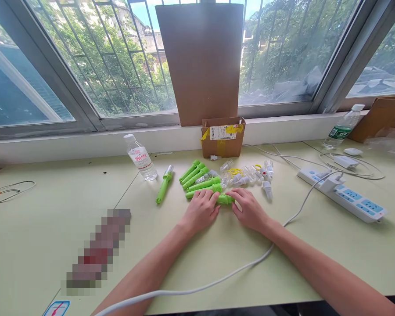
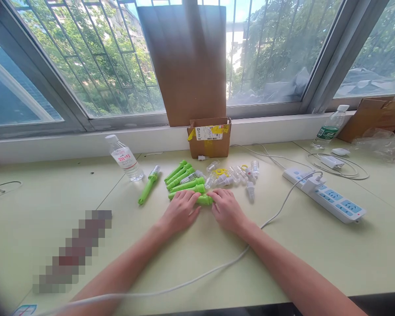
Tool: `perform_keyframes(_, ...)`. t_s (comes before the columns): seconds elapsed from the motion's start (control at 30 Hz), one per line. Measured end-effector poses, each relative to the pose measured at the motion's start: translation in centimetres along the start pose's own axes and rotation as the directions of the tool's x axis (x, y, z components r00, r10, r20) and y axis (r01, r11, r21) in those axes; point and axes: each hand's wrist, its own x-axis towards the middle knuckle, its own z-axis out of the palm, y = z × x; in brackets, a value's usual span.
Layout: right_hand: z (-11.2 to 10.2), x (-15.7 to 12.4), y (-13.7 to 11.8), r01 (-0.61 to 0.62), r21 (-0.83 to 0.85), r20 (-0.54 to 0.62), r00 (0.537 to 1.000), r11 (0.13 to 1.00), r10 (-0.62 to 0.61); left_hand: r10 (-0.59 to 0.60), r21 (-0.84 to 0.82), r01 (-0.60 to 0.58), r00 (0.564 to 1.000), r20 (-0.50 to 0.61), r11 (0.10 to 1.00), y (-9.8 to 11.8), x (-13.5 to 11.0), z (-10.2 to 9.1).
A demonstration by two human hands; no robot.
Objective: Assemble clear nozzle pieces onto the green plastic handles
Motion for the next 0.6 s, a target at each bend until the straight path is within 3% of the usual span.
perform_keyframes(0.43,0.21,0.00,0.06,-0.036,0.086,0.006,0.999,0.996,0.036,-0.027,0.004,0.026,0.999,0.033,1.000,0.24,0.00,-0.07)
perform_keyframes(0.6,-0.04,0.55,0.81,-0.047,0.031,-0.077,0.996,0.998,0.050,-0.035,-0.007,0.035,0.999,0.034,0.999,0.25,-0.05,-0.04)
